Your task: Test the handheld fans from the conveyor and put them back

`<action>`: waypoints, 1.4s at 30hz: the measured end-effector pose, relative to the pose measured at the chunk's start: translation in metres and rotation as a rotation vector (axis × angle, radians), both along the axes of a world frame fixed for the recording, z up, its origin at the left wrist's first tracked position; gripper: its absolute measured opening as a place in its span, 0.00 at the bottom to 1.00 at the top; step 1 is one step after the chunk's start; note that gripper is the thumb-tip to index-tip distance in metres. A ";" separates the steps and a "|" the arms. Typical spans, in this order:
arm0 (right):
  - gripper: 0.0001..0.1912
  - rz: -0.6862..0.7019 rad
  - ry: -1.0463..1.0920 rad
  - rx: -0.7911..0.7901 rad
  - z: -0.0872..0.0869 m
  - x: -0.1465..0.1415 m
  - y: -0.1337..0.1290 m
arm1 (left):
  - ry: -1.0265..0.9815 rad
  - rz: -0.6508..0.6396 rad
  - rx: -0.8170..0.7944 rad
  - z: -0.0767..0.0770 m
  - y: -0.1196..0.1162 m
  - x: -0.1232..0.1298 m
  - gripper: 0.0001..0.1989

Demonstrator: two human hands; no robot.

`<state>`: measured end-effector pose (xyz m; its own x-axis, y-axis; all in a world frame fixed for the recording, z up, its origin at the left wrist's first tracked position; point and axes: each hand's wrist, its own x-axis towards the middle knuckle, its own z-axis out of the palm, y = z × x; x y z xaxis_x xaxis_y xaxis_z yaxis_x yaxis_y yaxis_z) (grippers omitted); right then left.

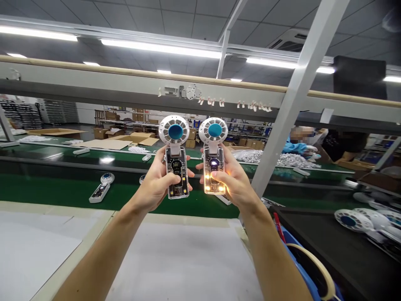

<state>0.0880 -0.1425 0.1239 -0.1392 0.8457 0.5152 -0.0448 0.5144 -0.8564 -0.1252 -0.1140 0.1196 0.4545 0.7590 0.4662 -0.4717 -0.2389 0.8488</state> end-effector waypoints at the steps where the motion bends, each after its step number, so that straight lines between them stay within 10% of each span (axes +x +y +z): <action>1: 0.51 0.002 -0.004 0.006 0.000 -0.001 -0.002 | 0.003 -0.005 0.009 0.000 0.000 0.000 0.41; 42: 0.45 0.025 0.128 -0.024 -0.001 -0.023 -0.007 | -0.101 -0.011 0.036 0.002 -0.004 -0.004 0.39</action>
<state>0.0651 -0.1494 0.1232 -0.0952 0.8548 0.5101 -0.1671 0.4914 -0.8547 -0.1288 -0.1183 0.1220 0.4121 0.7362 0.5368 -0.5574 -0.2623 0.7877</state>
